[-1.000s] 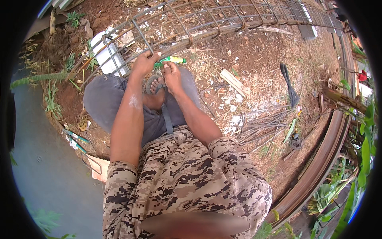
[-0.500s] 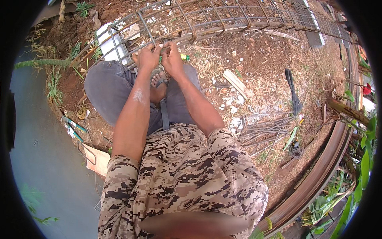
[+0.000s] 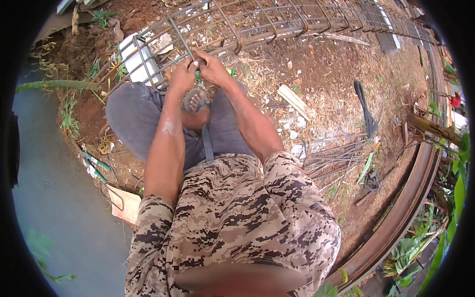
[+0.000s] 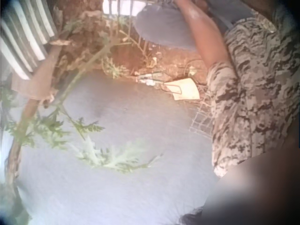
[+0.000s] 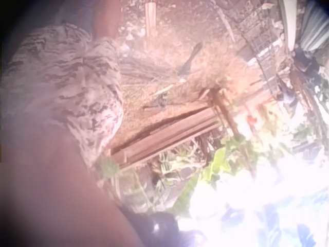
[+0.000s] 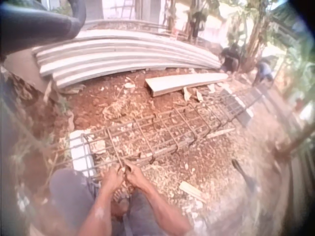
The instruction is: The person sits on the ground and uses pliers to twist wire ties around the intersections of a rebar cage. They repeatedly pick up wire ties, wrap them around the bars, and twist them to secure the structure.
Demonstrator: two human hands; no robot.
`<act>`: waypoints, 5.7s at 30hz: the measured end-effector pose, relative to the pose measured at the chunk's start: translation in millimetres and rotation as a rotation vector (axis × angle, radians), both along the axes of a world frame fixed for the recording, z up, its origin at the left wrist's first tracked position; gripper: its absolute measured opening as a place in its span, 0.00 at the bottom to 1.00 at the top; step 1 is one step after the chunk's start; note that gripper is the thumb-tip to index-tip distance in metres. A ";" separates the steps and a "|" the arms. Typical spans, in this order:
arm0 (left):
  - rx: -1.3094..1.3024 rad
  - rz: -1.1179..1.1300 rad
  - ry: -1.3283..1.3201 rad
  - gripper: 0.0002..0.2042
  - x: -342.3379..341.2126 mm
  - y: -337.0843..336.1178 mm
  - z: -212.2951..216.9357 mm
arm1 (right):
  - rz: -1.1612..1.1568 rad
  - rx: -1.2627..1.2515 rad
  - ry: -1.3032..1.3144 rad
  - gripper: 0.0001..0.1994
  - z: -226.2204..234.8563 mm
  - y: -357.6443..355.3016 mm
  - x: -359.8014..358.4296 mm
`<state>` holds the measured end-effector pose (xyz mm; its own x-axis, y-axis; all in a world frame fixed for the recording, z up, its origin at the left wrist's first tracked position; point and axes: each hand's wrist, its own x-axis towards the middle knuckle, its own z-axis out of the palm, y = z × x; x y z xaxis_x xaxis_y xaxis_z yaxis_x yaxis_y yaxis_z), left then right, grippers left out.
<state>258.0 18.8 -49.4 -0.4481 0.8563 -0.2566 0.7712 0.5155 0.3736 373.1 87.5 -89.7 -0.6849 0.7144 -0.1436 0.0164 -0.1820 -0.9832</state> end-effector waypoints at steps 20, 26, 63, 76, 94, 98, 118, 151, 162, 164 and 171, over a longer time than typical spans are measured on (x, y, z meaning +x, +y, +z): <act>-0.213 0.398 -0.808 0.27 -45.6 37.2 13.2 | -0.024 -0.230 -0.004 0.21 4.5 -3.7 20.9; -0.415 0.239 -0.657 0.26 -57.8 42.5 22.7 | -0.223 0.315 -0.112 0.22 -9.7 -28.4 2.1; 0.499 0.100 -0.043 0.07 -3.2 -11.3 20.6 | -0.071 -0.390 -0.364 0.16 64.9 -22.0 25.8; 0.599 -0.102 0.291 0.21 45.4 -46.4 -4.4 | -0.021 0.409 -0.605 0.15 96.5 -105.3 82.0; 0.799 0.505 -0.440 0.31 62.6 -21.2 -8.0 | 0.157 0.137 -0.375 0.13 191.7 -102.5 24.9; 0.657 0.898 -0.509 0.24 70.1 -5.9 -3.9 | 0.153 -0.059 -0.308 0.15 197.1 -103.2 25.8; -0.187 0.034 -0.163 0.14 0.6 4.5 43.4 | 0.022 -0.630 0.102 0.11 153.0 82.0 37.6; 0.573 0.882 -2.470 0.20 57.2 -29.5 -17.7 | 0.252 0.436 -1.572 0.36 -173.3 -90.2 231.5; 0.511 0.850 -2.414 0.14 47.4 -30.1 -20.7 | -0.331 0.166 -0.800 0.27 -49.2 31.5 196.4; 0.416 0.935 -2.156 0.14 41.4 -30.1 -11.9 | -0.172 0.012 -0.768 0.16 -3.1 63.0 179.9; 0.314 1.130 -1.901 0.11 41.0 -30.4 9.3 | -0.093 -0.877 -0.240 0.14 70.4 -14.5 168.6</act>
<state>299.0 -11.6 -40.1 -0.1031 0.5894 -0.8012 -0.9628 0.1431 0.2292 541.7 73.0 -19.3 -0.5117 0.3326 -0.7922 0.1500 -0.8733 -0.4635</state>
